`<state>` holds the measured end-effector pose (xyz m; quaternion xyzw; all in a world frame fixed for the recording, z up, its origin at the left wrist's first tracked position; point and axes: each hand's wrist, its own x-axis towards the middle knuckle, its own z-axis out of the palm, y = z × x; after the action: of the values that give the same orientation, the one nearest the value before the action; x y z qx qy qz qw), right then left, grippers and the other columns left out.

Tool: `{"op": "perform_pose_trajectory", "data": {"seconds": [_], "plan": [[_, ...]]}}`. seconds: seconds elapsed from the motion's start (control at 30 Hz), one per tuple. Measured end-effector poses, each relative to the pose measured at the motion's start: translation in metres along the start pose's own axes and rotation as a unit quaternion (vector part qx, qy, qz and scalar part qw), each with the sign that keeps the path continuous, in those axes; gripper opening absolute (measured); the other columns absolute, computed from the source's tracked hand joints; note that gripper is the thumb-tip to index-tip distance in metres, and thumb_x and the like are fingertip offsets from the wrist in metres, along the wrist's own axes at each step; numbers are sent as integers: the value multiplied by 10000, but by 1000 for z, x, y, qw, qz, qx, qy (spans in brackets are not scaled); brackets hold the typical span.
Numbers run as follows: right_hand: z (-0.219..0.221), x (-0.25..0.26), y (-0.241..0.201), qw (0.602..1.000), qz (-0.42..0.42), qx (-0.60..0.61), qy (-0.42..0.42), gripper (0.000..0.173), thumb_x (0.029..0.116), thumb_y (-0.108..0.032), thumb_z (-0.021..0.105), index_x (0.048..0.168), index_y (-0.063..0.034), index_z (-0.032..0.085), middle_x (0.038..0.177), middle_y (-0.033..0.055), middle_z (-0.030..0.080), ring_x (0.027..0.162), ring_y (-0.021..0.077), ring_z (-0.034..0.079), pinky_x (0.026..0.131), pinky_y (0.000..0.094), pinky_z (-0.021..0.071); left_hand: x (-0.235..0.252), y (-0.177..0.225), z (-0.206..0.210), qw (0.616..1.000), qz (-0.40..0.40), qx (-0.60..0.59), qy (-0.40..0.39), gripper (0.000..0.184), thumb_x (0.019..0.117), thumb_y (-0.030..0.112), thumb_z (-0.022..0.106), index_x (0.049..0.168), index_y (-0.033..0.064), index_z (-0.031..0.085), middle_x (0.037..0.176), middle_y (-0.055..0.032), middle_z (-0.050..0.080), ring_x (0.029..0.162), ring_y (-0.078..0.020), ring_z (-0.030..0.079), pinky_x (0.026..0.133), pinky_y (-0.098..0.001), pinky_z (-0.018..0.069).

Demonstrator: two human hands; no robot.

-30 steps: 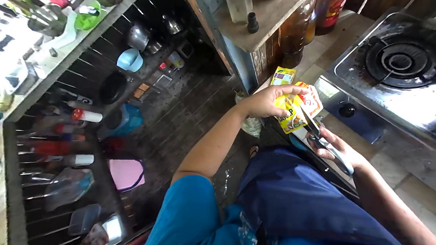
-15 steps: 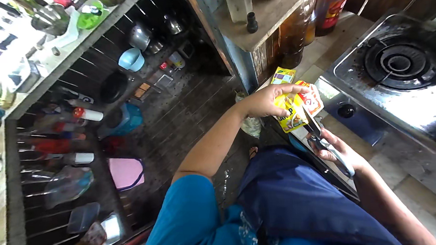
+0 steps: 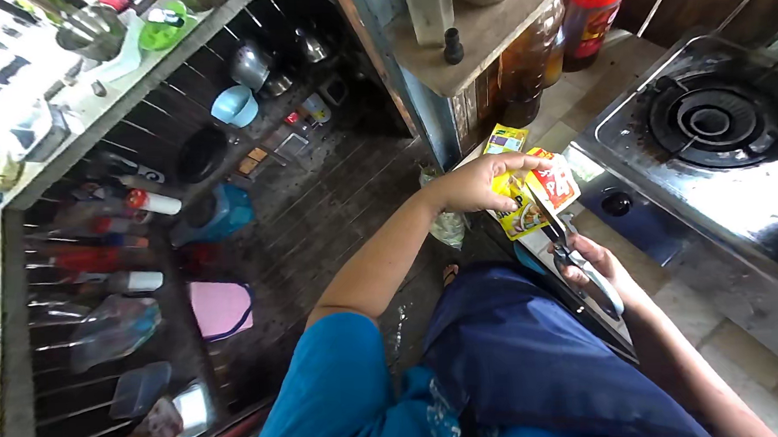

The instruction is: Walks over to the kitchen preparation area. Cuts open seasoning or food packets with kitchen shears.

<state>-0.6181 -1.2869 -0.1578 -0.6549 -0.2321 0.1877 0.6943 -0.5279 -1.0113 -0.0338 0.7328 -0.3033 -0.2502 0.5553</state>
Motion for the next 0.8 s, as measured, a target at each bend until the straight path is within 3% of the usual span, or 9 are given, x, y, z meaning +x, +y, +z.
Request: {"op": "perform_pose_trajectory", "data": {"seconds": [0.23, 0.43, 0.67, 0.8], "plan": [[2, 2, 4, 1000, -9, 9, -5, 578, 897, -608, 701, 1179, -112, 614, 780, -166, 602, 589, -72, 543, 514, 124, 480, -2, 2, -2, 1000, -5, -3, -4, 627, 799, -164, 667, 1404, -73, 530, 1403, -160, 590, 1216, -131, 610, 1027, -257, 508], [7, 7, 3, 1000, -13, 15, -14, 583, 915, -610, 677, 1191, -103, 596, 822, -155, 608, 622, -69, 550, 546, 126, 487, 2, 0, 3, 999, -27, -13, -35, 662, 791, -184, 693, 1418, -34, 543, 1413, -161, 582, 1218, -162, 620, 1012, -291, 535], [3, 4, 4, 999, 7, 49, 3, 546, 881, -571, 740, 1178, -129, 621, 776, -168, 619, 560, -64, 545, 482, 126, 479, 0, -4, -5, 995, -43, -85, -2, 501, 861, -144, 642, 1349, -48, 579, 1318, -118, 643, 1064, -113, 687, 883, -270, 596], [5, 4, 4, 998, 15, 58, -9, 557, 886, -602, 717, 1178, -139, 610, 766, -166, 610, 566, -60, 540, 489, 127, 469, 5, -9, -5, 995, -50, -86, -15, 494, 844, -152, 655, 1324, -49, 605, 1292, -121, 656, 1068, -114, 682, 891, -271, 592]]}}
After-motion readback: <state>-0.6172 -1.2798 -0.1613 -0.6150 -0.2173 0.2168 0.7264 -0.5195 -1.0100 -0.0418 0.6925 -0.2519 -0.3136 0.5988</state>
